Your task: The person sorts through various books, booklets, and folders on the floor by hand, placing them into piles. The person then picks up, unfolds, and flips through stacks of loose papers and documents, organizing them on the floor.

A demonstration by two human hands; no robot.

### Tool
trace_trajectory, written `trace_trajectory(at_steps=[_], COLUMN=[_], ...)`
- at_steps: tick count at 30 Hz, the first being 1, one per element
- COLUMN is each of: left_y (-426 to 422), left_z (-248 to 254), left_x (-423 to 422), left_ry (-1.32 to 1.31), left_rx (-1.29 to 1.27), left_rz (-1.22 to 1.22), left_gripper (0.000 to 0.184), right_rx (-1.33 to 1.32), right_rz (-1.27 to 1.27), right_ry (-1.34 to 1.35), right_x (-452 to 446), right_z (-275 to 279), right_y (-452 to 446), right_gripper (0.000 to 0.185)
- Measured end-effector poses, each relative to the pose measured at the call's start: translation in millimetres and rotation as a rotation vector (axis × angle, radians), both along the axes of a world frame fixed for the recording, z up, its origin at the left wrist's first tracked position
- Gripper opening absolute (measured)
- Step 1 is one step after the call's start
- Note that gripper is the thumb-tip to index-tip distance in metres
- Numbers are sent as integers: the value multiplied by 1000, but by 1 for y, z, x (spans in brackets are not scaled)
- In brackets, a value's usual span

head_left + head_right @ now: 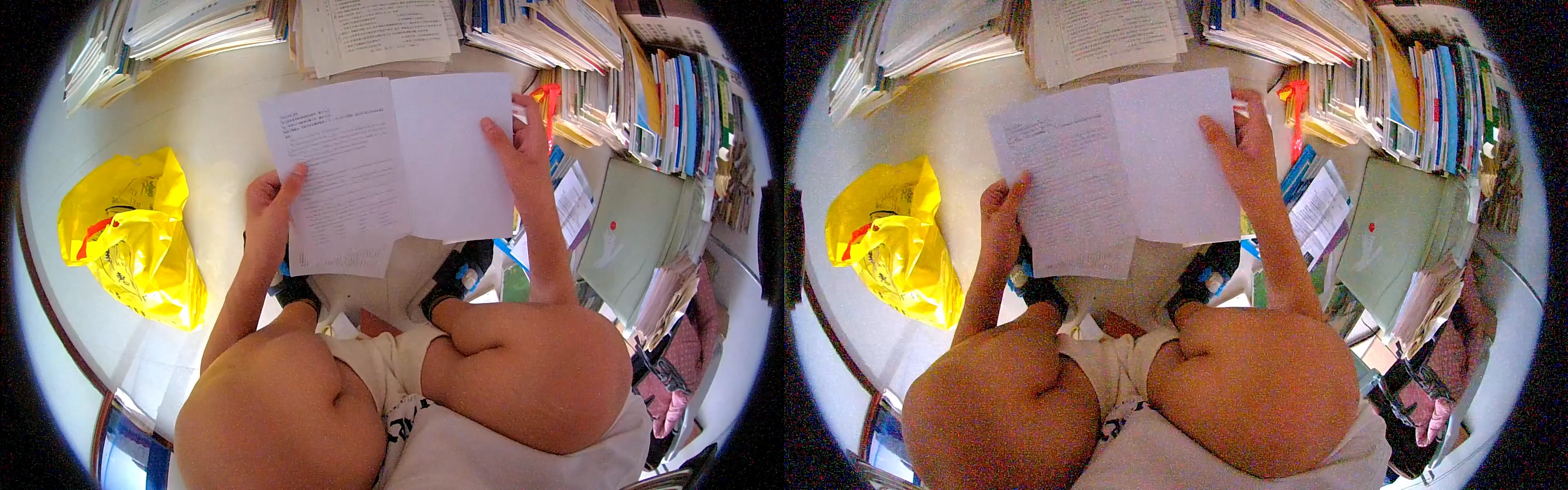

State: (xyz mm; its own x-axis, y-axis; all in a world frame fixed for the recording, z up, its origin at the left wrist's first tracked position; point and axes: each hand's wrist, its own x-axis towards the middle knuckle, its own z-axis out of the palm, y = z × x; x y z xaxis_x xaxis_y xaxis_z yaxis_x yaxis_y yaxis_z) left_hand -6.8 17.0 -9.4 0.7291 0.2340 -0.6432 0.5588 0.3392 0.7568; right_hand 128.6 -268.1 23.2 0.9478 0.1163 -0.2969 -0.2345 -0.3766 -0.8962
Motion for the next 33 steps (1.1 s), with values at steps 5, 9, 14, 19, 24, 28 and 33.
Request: trace_trajectory(at_steps=[5,9,14,19,24,28,33], left_y=[-3,-13,-16,-18,-20,-24,-25], left_z=[1,15,35,27,27,30,27], left_x=[0,7,15,9,12,14,12], left_ry=[-52,-324,-497,-495,-399,-436,-441], left_rx=[331,666,376,294,444,604,652], left_rz=[-352,-632,-717,-636,-664,-655,-625], left_gripper=[34,31,30,35,49,57,61], right_rx=[-131,-250,0,41,27,34,10], right_rz=[254,658,529,517,502,477,476], right_ry=[-221,-267,-13,29,-3,4,-18], right_x=[-15,-33,-37,-42,-45,-48,-47], right_z=[1,-1,19,17,17,14,12], right_y=[27,50,65,64,68,72,71], right_gripper=[36,44,65,78,80,76,67])
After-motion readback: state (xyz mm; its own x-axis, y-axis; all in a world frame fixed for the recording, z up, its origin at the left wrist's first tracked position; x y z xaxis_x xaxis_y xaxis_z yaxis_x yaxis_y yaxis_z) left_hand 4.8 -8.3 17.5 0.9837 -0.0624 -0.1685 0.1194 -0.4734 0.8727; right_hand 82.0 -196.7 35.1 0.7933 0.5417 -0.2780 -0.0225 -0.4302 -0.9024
